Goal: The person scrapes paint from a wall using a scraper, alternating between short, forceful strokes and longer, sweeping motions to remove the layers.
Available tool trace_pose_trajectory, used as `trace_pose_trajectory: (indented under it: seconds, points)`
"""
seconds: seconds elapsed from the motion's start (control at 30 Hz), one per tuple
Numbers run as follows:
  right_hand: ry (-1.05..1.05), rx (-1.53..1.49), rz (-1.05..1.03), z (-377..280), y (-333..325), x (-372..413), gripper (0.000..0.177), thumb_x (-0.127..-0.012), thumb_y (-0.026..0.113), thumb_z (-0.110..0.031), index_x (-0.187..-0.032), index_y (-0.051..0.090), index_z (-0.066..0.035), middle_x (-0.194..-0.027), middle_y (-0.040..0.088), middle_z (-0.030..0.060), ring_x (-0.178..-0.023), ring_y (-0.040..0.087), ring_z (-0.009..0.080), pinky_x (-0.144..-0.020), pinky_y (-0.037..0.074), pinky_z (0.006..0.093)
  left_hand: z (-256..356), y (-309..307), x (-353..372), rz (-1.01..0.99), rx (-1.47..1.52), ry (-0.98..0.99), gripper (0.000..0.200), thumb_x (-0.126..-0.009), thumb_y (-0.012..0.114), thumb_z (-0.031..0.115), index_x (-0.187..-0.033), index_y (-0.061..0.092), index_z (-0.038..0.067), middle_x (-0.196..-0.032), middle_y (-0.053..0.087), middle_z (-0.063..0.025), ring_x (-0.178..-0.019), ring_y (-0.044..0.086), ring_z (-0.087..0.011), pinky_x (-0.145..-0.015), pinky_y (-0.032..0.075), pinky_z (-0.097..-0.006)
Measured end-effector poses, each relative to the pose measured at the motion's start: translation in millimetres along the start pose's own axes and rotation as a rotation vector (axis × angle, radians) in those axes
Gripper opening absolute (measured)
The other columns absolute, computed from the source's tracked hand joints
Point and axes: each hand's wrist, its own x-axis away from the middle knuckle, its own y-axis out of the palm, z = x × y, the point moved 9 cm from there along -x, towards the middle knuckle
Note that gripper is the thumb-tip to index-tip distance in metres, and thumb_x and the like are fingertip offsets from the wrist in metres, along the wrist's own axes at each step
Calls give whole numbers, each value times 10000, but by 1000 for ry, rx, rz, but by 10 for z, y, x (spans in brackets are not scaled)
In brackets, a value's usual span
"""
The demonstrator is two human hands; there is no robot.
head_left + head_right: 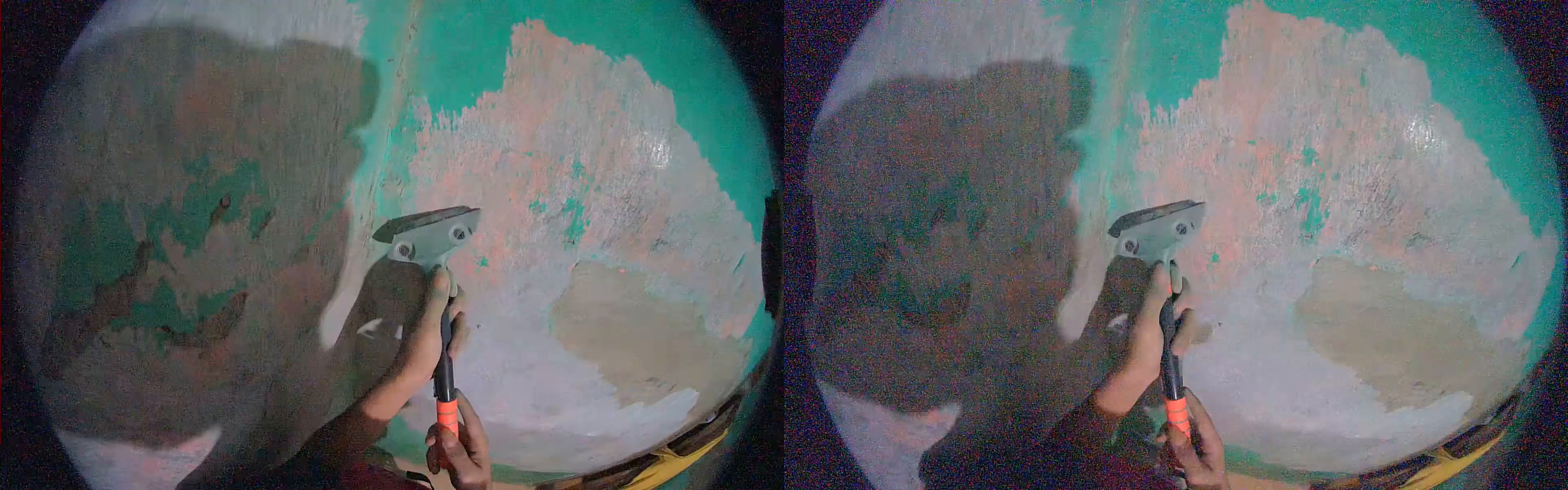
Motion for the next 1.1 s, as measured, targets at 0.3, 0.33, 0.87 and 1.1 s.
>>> trace_pose_trajectory:
  seconds: [0.3, 0.33, 0.87, 1.1]
  points:
    - [154, 72, 141, 294, -331, 278, 523, -933, 495, -283, -1366, 335, -37, -599, 408, -41, -462, 346, 39, -434, 279, 199, -355, -160, 120, -8, 87, -14, 427, -888, 386, 574, -790, 359, 160, -594, 378, 24, -294, 297, -107, -288, 251, -244]
    - [172, 110, 151, 309, -362, 280, 525, -933, 492, -295, -1361, 342, -31, -602, 409, -42, -463, 345, 38, -435, 277, 197, -388, -164, 120, 5, 92, -30, 443, -886, 377, 583, -772, 360, 156, -568, 372, 23, -293, 294, -108, -288, 245, -244]
    - [163, 195, 87, 24, -414, 263, 477, -951, 456, -269, -1343, 369, -12, -586, 398, -61, -476, 342, 41, -429, 258, 219, -302, 54, 124, 63, 8, 35, 370, -918, 382, 515, -808, 348, 163, -613, 363, 41, -314, 309, -85, -279, 251, -230]
    - [264, 265, 103, -208, -493, 289, 501, -952, 453, -266, -1362, 342, -1, -588, 392, -56, -481, 344, 41, -436, 273, 213, -386, 78, 178, 146, 81, 6, 379, -906, 398, 532, -813, 352, 168, -627, 362, 47, -321, 310, -83, -290, 263, -225]
